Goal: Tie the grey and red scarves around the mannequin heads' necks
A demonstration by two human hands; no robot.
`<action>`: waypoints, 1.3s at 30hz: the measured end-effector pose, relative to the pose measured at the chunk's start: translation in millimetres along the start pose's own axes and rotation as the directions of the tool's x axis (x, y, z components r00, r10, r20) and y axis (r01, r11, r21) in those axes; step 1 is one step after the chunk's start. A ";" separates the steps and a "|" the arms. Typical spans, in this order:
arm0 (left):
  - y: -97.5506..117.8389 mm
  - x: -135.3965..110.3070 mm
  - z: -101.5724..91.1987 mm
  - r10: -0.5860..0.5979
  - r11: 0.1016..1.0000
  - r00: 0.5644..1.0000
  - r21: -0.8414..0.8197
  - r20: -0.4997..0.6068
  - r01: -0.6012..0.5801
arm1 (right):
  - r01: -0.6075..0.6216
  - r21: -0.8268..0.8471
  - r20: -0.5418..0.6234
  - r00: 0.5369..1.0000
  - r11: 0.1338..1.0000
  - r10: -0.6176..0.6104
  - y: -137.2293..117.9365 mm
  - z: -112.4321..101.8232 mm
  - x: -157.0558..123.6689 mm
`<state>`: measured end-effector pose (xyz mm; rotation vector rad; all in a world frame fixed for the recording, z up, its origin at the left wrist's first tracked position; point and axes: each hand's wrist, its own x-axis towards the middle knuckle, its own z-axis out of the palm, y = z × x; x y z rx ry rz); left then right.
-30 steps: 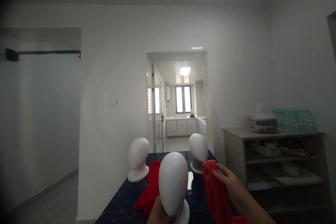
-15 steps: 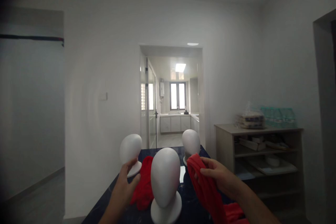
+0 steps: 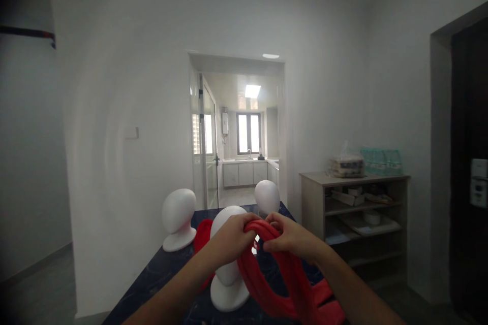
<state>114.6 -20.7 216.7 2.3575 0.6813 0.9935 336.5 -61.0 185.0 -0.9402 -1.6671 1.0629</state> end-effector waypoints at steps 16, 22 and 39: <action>-2.7 7.8 -13.9 -0.222 0.888 0.974 -0.424 -0.055 0.178 | 0.164 0.644 -0.162 0.984 0.747 -0.077 40.3 -26.0 -36.8; -15.0 2.3 -4.5 -0.215 0.916 0.975 -0.360 -0.063 0.178 | 0.219 0.865 -0.170 0.974 0.451 -0.147 28.1 7.3 -56.1; -27.8 -6.6 10.3 -0.150 0.931 0.988 -0.343 -0.048 0.125 | 0.243 0.833 -0.240 0.968 0.497 -0.071 49.4 17.0 -46.0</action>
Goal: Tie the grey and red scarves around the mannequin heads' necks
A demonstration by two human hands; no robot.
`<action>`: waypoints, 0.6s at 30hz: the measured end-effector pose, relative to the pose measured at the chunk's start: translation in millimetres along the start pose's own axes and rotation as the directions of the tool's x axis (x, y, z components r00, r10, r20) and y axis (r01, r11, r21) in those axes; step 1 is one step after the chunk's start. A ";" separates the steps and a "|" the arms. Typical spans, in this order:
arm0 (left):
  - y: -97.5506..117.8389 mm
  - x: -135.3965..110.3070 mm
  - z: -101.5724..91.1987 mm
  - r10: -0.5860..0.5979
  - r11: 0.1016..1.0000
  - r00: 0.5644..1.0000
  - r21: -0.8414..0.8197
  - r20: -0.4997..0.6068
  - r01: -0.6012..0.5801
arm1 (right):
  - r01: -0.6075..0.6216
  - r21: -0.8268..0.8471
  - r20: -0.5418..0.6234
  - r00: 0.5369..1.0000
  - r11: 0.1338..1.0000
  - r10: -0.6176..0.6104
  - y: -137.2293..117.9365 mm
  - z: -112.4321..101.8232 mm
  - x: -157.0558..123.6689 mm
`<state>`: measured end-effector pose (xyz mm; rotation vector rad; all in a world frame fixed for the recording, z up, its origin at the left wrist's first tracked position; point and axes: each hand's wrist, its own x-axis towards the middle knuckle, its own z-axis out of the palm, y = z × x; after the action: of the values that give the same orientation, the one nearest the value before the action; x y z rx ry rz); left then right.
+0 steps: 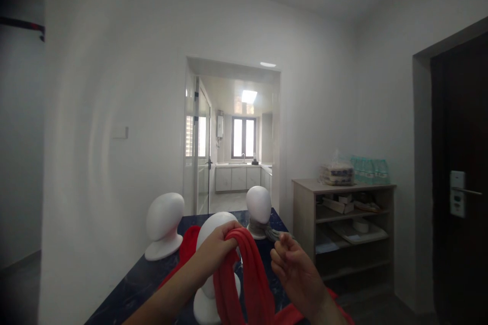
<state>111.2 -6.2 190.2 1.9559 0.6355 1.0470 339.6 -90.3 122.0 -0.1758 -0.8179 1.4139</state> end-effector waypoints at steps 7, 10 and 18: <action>-12.9 -0.9 10.5 -0.067 0.996 0.998 -0.053 0.004 0.068 | 0.026 -0.054 -0.146 0.989 0.998 -0.034 2.0 -18.9 4.2; -17.1 -1.2 16.5 -0.082 0.995 0.997 -0.059 0.010 0.083 | 0.012 -0.131 -0.188 0.981 0.991 -0.037 3.2 -28.5 6.1; -7.7 -0.1 22.6 -0.039 0.993 0.997 -0.106 0.066 0.046 | 0.051 -0.504 0.001 0.998 0.862 -0.058 26.2 -43.9 12.5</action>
<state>129.9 -11.5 176.3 1.8669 0.5711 0.9686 344.0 -58.3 80.5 -0.5603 -1.1635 1.1174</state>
